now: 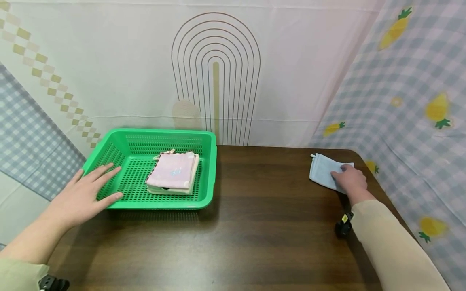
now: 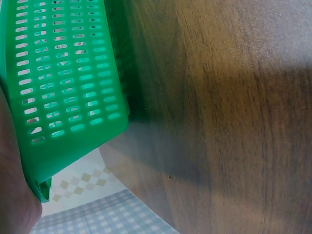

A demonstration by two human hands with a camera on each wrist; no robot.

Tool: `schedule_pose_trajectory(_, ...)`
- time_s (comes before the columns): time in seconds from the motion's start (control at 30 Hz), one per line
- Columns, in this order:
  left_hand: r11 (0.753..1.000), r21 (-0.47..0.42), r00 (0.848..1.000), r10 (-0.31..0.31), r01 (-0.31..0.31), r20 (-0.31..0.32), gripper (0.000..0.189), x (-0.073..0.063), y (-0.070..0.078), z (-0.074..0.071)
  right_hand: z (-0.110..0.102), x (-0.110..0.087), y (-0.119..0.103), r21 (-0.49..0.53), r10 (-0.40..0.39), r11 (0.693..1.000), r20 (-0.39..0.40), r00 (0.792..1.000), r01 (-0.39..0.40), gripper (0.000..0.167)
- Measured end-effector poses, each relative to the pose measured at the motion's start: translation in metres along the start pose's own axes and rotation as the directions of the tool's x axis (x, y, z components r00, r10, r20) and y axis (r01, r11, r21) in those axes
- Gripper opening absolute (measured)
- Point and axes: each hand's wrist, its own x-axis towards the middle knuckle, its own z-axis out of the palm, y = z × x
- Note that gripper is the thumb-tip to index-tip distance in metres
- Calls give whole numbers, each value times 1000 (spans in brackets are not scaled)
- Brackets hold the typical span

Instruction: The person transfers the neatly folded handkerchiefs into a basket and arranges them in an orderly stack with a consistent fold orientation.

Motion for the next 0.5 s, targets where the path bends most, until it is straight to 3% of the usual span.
schedule_pose_trajectory(0.27,1000,4,1000,4,-4,7,80,1,1,-1,-6,1,7,143,-15,990,77,997,4,76)
schedule_pose_trajectory(0.5,1000,5,1000,1,-1,5,80,0,1,-2,-7,7,11,195,-16,981,103,995,-4,78)
